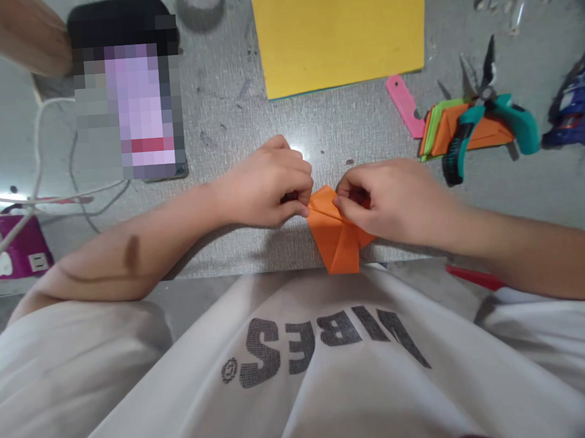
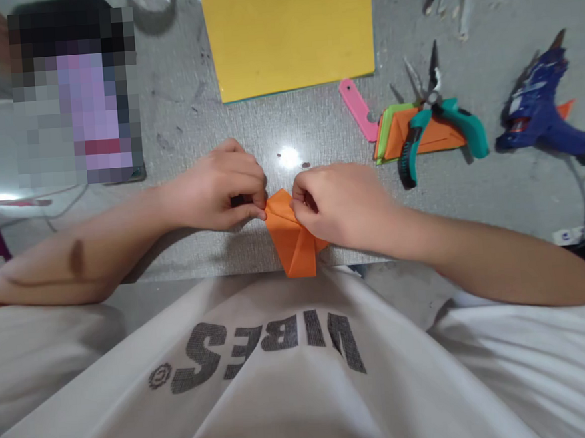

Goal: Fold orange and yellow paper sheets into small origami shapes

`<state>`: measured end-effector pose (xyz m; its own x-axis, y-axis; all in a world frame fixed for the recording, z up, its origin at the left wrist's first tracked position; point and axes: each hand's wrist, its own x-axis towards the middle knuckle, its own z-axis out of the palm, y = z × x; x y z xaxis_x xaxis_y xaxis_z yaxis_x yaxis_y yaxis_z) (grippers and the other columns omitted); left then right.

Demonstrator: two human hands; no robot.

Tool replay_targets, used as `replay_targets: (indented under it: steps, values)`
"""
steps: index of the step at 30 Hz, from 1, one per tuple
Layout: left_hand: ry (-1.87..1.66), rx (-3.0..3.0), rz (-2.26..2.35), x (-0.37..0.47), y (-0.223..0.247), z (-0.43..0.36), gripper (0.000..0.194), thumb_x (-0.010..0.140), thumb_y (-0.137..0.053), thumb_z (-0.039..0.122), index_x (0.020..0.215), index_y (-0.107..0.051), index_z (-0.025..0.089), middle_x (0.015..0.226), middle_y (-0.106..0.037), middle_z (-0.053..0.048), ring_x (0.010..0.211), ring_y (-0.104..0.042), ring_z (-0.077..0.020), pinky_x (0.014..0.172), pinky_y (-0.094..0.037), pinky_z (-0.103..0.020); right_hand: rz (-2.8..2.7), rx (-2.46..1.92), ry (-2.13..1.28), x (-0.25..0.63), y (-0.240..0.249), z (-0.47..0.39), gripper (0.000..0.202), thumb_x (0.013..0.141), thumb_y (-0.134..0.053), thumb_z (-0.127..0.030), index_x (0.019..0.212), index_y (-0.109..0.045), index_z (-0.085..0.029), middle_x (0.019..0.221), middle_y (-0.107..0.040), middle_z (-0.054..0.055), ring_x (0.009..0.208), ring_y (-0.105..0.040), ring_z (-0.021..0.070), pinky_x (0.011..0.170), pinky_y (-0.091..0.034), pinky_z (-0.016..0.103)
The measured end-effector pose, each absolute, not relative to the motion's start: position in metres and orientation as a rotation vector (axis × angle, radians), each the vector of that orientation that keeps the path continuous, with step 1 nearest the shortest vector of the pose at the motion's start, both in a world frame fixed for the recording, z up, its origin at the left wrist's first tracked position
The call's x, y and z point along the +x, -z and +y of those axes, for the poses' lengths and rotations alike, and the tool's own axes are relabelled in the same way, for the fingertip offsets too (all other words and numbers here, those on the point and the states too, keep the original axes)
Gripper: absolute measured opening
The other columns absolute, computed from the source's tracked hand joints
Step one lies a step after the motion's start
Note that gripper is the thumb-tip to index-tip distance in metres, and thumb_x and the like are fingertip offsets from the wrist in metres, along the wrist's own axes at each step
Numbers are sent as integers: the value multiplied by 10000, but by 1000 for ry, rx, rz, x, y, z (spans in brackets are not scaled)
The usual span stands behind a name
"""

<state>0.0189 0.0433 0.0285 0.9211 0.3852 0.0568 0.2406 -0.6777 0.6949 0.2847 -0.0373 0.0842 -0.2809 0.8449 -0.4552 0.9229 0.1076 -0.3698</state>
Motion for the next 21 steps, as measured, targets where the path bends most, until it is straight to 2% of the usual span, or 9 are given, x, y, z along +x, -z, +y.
replay_targets:
  steps: [4, 7, 11, 15, 21]
  values:
    - [-202, 2356, 496, 19, -32, 42, 209, 1051, -781, 338, 857, -790, 261, 866, -837, -19, 937, -774, -255, 1109, -500, -501, 2246, 1780, 867, 283, -81, -40, 213, 1049, -840, -439, 948, -749, -275, 915, -846, 51, 838, -742, 282, 726, -317, 401]
    - [-180, 2383, 603, 21, -37, 34, 191, 1054, -787, 363, 898, -791, 253, 885, -819, -26, 970, -775, -268, 1120, -493, -510, 2252, 1748, 807, 284, -76, -42, 239, 1038, -874, -451, 963, -733, -274, 924, -838, 59, 849, -740, 295, 729, -303, 409]
    - [-189, 2400, 812, 24, -41, 16, 280, 1104, -815, 521, 1048, -812, 247, 982, -798, -57, 1069, -772, -316, 1135, -494, -539, 2301, 1721, 750, 284, -74, -44, 261, 1051, -878, -456, 951, -715, -278, 909, -820, 67, 844, -731, 308, 745, -297, 424]
    - [-215, 2396, 990, 29, -38, -1, 390, 1147, -803, 630, 1098, -777, 243, 1104, -783, -95, 1162, -735, -360, 1176, -469, -591, 2337, 1694, 721, 282, -75, -44, 267, 1076, -871, -489, 980, -734, -281, 930, -838, 72, 842, -731, 313, 774, -330, 438]
    - [-131, 2324, 1153, 31, -44, 1, 324, 1063, -906, 497, 1199, -747, 249, 1291, -765, -115, 1288, -680, -401, 1211, -443, -623, 2296, 1647, 681, 280, -77, -42, 234, 1099, -823, -501, 1042, -783, -278, 1011, -884, 91, 879, -765, 338, 773, -352, 452]
